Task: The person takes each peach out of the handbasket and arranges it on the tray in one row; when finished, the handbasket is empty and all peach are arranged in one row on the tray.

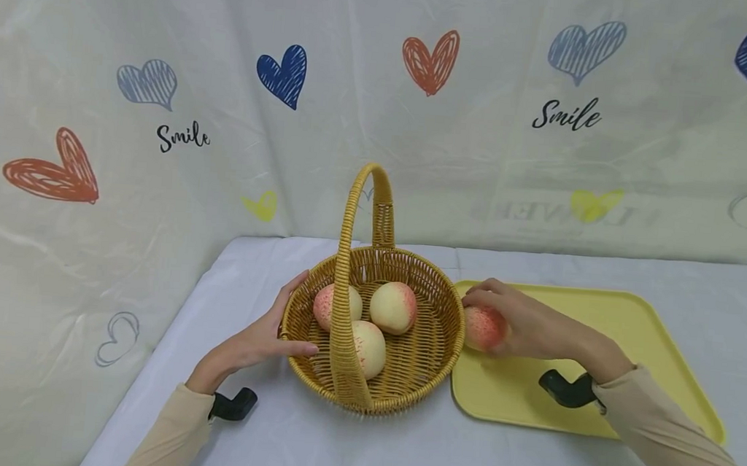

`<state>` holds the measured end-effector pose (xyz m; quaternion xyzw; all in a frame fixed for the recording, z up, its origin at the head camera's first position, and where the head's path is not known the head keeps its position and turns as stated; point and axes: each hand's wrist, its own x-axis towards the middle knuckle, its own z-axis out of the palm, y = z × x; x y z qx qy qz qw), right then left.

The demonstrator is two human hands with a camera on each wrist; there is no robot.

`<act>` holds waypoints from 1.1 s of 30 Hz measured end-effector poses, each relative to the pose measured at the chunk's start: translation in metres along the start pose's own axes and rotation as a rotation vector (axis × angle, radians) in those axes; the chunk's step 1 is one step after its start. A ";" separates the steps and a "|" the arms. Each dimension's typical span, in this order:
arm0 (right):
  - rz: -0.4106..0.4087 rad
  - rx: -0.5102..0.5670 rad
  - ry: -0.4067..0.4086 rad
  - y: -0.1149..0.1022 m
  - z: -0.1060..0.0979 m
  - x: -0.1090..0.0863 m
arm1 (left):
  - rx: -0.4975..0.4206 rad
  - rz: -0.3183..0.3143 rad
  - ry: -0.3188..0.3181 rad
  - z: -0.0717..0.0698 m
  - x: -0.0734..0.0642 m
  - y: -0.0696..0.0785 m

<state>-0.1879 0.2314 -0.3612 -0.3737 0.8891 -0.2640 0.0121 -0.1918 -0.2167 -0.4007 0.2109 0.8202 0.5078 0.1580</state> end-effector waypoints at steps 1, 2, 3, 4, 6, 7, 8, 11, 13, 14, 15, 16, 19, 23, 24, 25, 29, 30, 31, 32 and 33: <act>-0.023 0.001 -0.006 0.001 -0.001 0.000 | -0.001 0.000 0.001 0.000 0.000 0.000; -0.043 0.000 -0.007 0.001 -0.001 -0.001 | -0.002 0.000 0.001 0.000 0.000 0.000; -0.057 -0.004 -0.004 0.002 -0.001 -0.001 | -0.004 0.000 0.002 0.000 -0.001 0.000; -0.054 -0.016 0.002 0.002 -0.001 -0.001 | -0.005 0.001 0.002 0.000 -0.001 0.000; -0.020 -0.038 0.016 0.000 -0.001 -0.001 | -0.006 0.002 0.003 0.000 0.000 0.000; 0.005 -0.050 0.021 -0.001 -0.001 -0.001 | -0.007 0.002 0.003 0.000 0.000 0.000; 0.035 -0.059 0.024 -0.002 -0.001 -0.001 | -0.007 0.002 0.003 0.000 0.000 0.000; 0.096 -0.063 0.020 -0.005 -0.002 -0.001 | -0.005 0.005 0.004 0.000 0.000 -0.001; 0.086 -0.047 0.013 -0.006 -0.002 -0.002 | -0.004 0.002 0.004 0.000 0.000 -0.001; 0.071 -0.038 0.014 -0.006 -0.002 -0.002 | -0.006 0.001 0.003 -0.001 0.000 -0.001; 0.055 -0.033 0.013 -0.006 -0.002 -0.002 | -0.007 0.000 0.004 -0.001 0.000 -0.001; 0.042 -0.033 0.014 -0.006 -0.002 -0.002 | -0.010 -0.002 0.002 -0.001 0.000 -0.001; 0.049 -0.059 0.016 -0.007 -0.002 -0.002 | -0.015 -0.006 0.001 0.000 0.000 -0.002; 0.136 -0.084 0.012 -0.009 -0.001 0.000 | -0.012 -0.003 0.002 0.000 0.000 -0.002; 0.159 -0.088 0.012 -0.009 -0.001 0.001 | -0.012 -0.002 0.002 0.000 0.000 -0.002; 0.177 -0.091 0.014 -0.010 -0.001 0.002 | -0.013 -0.002 0.002 0.000 0.000 -0.002; 0.230 -0.094 0.029 -0.012 0.000 0.003 | -0.022 -0.009 0.002 0.000 0.000 -0.001; 0.237 -0.091 0.032 -0.012 0.000 0.003 | -0.021 -0.007 0.000 -0.001 0.000 -0.001; 0.238 -0.086 0.036 -0.012 0.000 0.003 | -0.023 -0.007 0.000 -0.001 0.000 -0.001; 0.239 -0.079 0.037 -0.012 0.000 0.002 | -0.023 -0.005 -0.001 -0.001 0.000 -0.001; 0.239 -0.071 0.039 -0.012 0.000 0.002 | -0.023 -0.004 -0.001 -0.001 0.000 -0.001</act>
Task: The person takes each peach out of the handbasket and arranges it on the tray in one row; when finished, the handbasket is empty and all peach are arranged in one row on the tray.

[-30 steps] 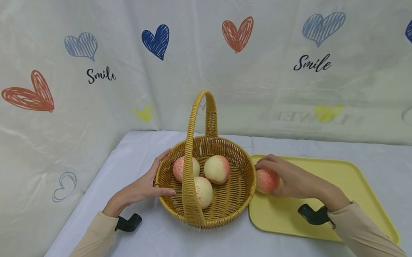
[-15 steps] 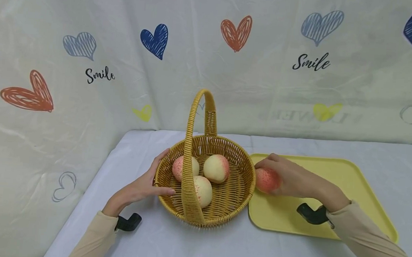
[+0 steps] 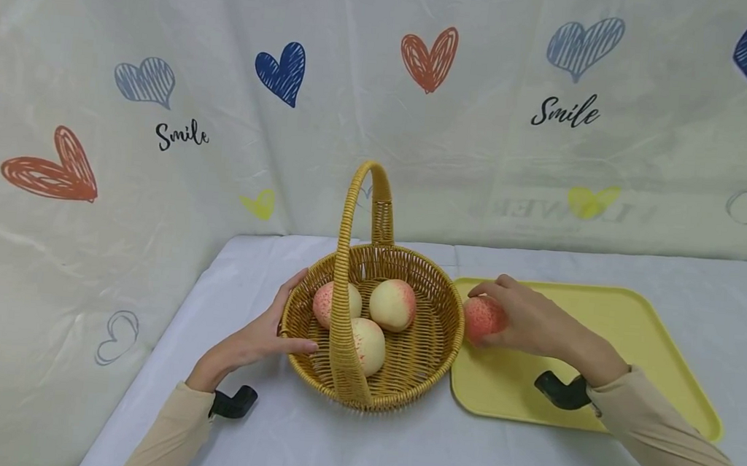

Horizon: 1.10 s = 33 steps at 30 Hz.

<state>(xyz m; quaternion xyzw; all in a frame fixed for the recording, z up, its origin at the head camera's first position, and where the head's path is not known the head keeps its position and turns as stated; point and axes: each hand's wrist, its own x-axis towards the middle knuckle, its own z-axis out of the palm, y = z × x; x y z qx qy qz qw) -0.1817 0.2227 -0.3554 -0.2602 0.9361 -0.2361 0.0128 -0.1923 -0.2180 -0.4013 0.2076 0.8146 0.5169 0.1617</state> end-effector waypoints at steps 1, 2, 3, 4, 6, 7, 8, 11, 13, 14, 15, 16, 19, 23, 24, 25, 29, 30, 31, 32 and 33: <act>-0.004 0.006 0.000 0.000 0.000 0.000 | 0.000 0.002 -0.001 0.000 0.000 0.000; -0.011 0.009 0.000 0.001 0.000 0.000 | 0.001 0.003 -0.001 0.000 0.000 0.000; -0.018 0.012 -0.001 0.001 0.001 -0.001 | 0.004 0.005 -0.001 0.000 0.000 -0.001; -0.026 0.014 -0.001 0.002 0.001 -0.001 | 0.002 0.003 0.000 0.000 0.000 -0.001; -0.032 0.015 0.000 0.002 0.001 -0.001 | 0.006 0.005 0.002 0.000 0.000 -0.002; -0.034 0.012 0.002 0.002 0.001 -0.001 | 0.007 0.005 0.002 0.000 0.000 -0.002; -0.036 0.007 0.003 0.003 0.001 -0.001 | 0.008 0.005 0.003 0.000 0.000 -0.003; -0.033 -0.004 0.003 0.004 0.000 -0.001 | 0.006 0.003 0.004 -0.001 -0.001 -0.003; -0.033 -0.008 0.000 0.004 0.000 -0.001 | 0.002 -0.002 0.003 -0.001 -0.001 -0.003; -0.034 -0.007 -0.004 0.004 0.000 -0.001 | 0.001 -0.001 0.002 -0.001 -0.001 -0.003; -0.032 -0.005 -0.007 0.004 -0.001 -0.001 | 0.003 -0.001 0.002 -0.001 0.000 -0.003; -0.031 -0.003 -0.009 0.004 -0.001 -0.001 | 0.003 0.000 0.001 0.000 0.000 -0.003; -0.032 0.003 -0.018 0.004 -0.002 -0.001 | 0.011 0.003 0.000 0.000 0.000 -0.003; -0.035 0.008 -0.029 0.003 -0.004 -0.001 | 0.017 0.002 -0.001 0.000 0.001 -0.002; -0.035 0.014 -0.031 0.003 -0.005 -0.002 | 0.016 0.002 0.000 0.000 0.001 -0.002; -0.033 0.021 -0.032 0.002 -0.007 -0.002 | 0.016 0.002 0.000 0.000 0.001 -0.001; -0.027 0.042 -0.030 0.002 -0.015 -0.002 | 0.011 0.008 -0.001 0.000 0.001 -0.001; -0.028 0.041 -0.027 0.001 -0.018 -0.002 | 0.009 0.008 -0.001 0.000 0.001 -0.001; -0.024 0.036 -0.029 0.001 -0.022 -0.001 | 0.008 0.008 -0.001 0.000 0.001 -0.001; -0.023 0.028 -0.029 -0.001 -0.025 0.000 | 0.006 0.007 -0.001 0.000 0.001 -0.001; -0.021 0.020 -0.033 -0.002 -0.028 0.001 | 0.003 0.007 -0.002 0.000 0.001 0.000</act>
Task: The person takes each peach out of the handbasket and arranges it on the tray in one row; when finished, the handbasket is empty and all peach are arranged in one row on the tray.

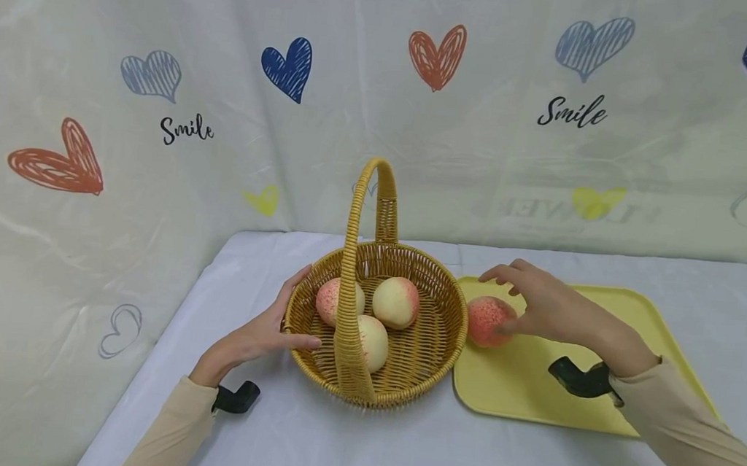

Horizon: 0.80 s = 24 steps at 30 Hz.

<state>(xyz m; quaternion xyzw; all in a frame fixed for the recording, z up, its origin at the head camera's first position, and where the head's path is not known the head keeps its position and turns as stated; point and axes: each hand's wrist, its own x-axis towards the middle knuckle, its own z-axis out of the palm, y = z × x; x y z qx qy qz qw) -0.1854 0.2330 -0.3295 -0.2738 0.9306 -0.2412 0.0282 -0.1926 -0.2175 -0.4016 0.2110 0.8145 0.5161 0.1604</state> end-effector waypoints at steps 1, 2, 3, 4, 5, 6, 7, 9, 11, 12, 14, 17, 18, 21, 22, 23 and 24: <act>0.000 -0.009 -0.002 -0.002 -0.003 0.001 | 0.000 -0.001 0.000 0.000 0.000 0.000; -0.001 -0.015 -0.002 -0.005 -0.007 0.002 | -0.001 -0.002 0.000 0.000 0.000 0.001; -0.004 -0.021 0.001 -0.009 -0.010 0.004 | -0.003 -0.001 -0.001 0.000 0.000 0.001; -0.003 -0.027 0.003 -0.013 -0.013 0.005 | -0.004 -0.001 -0.001 0.000 0.000 0.001; -0.009 -0.036 0.010 -0.018 -0.015 0.007 | -0.005 -0.002 -0.002 0.000 0.000 0.001; -0.016 -0.042 0.014 -0.023 -0.018 0.009 | -0.005 -0.001 -0.001 0.000 0.000 0.001; -0.023 -0.047 0.019 -0.029 -0.020 0.011 | -0.005 -0.002 0.000 0.000 0.000 0.001; -0.055 -0.060 0.026 -0.041 -0.023 0.017 | -0.009 -0.002 0.000 0.001 0.000 0.002; -0.100 -0.072 0.022 -0.052 -0.024 0.026 | -0.007 -0.005 0.001 0.000 0.000 0.002; -0.120 -0.072 0.014 -0.057 -0.025 0.030 | -0.007 -0.005 0.000 0.000 0.000 0.002; -0.161 -0.069 -0.009 -0.065 -0.026 0.040 | -0.007 -0.006 -0.001 0.000 0.000 0.002; -0.213 -0.061 -0.054 -0.074 -0.027 0.054 | -0.005 -0.006 0.000 0.000 0.000 0.002; -0.227 -0.056 -0.070 -0.076 -0.028 0.058 | -0.006 -0.007 0.000 0.000 -0.001 0.002; -0.265 -0.043 -0.116 -0.081 -0.026 0.071 | -0.004 -0.013 -0.001 0.000 -0.001 0.002; -0.276 -0.038 -0.131 -0.082 -0.024 0.075 | -0.003 -0.015 -0.003 0.000 -0.001 0.001; -0.287 -0.032 -0.147 -0.083 -0.022 0.080 | -0.006 -0.017 -0.005 0.000 -0.001 0.001; -0.295 -0.032 -0.165 -0.084 -0.019 0.084 | -0.006 -0.018 -0.005 0.000 -0.001 0.001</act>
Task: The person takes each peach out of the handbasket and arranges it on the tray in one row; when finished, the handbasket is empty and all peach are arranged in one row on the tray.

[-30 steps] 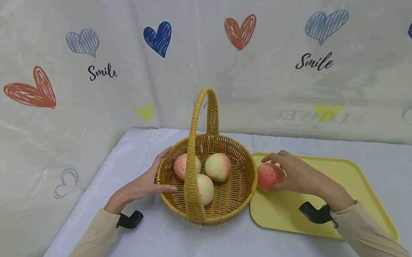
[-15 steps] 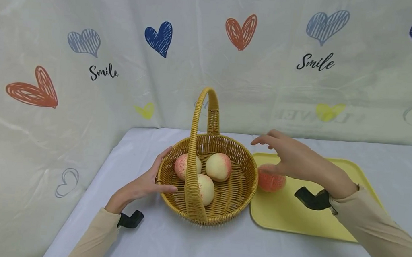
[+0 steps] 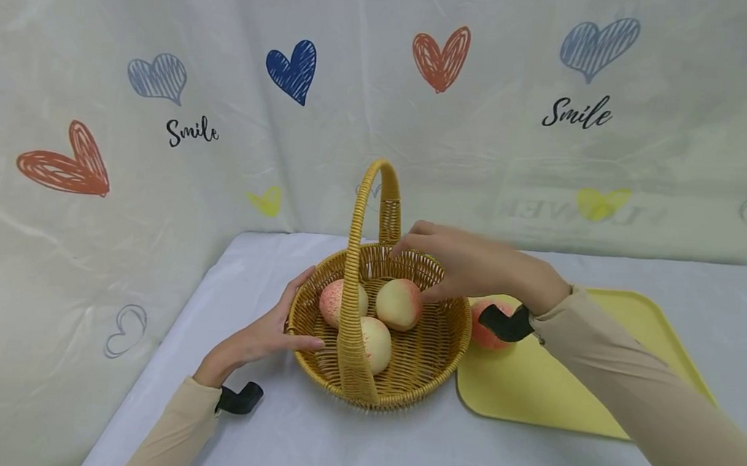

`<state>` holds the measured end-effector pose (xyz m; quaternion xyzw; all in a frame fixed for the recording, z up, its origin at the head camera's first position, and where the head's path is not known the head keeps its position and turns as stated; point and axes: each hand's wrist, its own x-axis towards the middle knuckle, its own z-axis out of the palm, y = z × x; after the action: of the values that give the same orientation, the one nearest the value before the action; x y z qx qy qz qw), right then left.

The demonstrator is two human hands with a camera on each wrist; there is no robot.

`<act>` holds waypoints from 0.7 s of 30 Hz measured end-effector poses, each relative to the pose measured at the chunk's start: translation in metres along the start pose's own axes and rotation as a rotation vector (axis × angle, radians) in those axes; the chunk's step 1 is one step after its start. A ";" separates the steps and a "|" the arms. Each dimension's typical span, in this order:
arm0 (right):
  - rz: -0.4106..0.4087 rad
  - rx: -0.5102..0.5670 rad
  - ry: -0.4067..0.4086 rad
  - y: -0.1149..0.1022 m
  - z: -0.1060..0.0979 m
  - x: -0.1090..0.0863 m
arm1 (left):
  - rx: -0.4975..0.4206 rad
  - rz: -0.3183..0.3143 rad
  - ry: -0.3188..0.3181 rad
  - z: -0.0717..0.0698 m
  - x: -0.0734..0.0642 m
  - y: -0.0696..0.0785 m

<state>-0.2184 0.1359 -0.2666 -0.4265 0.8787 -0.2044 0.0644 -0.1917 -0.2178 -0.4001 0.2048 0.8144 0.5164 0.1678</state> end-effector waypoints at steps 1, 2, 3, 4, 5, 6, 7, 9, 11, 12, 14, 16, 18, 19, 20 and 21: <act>-0.009 0.001 -0.018 0.001 0.002 0.004 | -0.001 0.000 0.000 0.000 0.000 0.000; -0.022 0.002 -0.039 0.001 0.005 0.008 | -0.003 0.002 -0.001 0.000 0.001 0.000; -0.031 0.005 -0.059 0.002 0.007 0.011 | -0.005 0.003 -0.001 0.000 0.001 0.000; -0.039 0.014 -0.079 0.003 0.010 0.013 | -0.005 0.005 -0.001 0.001 0.001 0.000; -0.039 0.022 -0.102 0.004 0.013 0.015 | -0.007 0.005 -0.001 0.001 0.001 0.000; -0.042 0.030 -0.125 0.006 0.016 0.017 | -0.005 0.006 0.000 0.001 0.001 0.000; -0.050 0.043 -0.145 0.007 0.019 0.018 | -0.003 0.002 0.000 0.001 0.001 -0.001; -0.058 0.058 -0.182 0.009 0.025 0.021 | 0.004 -0.004 0.002 0.002 0.001 -0.001; -0.062 0.057 -0.209 0.012 0.030 0.023 | 0.011 -0.007 0.008 0.002 0.000 -0.002; -0.064 0.051 -0.220 0.012 0.033 0.023 | 0.015 -0.004 0.009 0.002 0.000 -0.002; -0.039 0.041 -0.247 0.013 0.036 0.024 | 0.011 0.006 0.008 0.002 0.000 -0.002; -0.004 0.034 -0.274 0.014 0.039 0.023 | 0.005 0.015 0.007 0.001 0.001 -0.001; 0.020 0.038 -0.295 0.014 0.040 0.023 | -0.004 0.018 0.003 0.001 0.001 -0.001; 0.027 0.039 -0.298 0.013 0.041 0.022 | -0.007 0.018 0.002 0.001 0.001 0.000; 0.027 0.039 -0.292 0.013 0.041 0.022 | -0.006 0.017 0.002 0.001 0.001 0.000; 0.022 0.037 -0.282 0.014 0.042 0.023 | -0.004 0.017 0.003 0.001 0.001 0.000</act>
<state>-0.2303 0.1132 -0.3087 -0.4401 0.8616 -0.1582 0.1973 -0.1925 -0.2164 -0.4004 0.2107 0.8119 0.5196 0.1626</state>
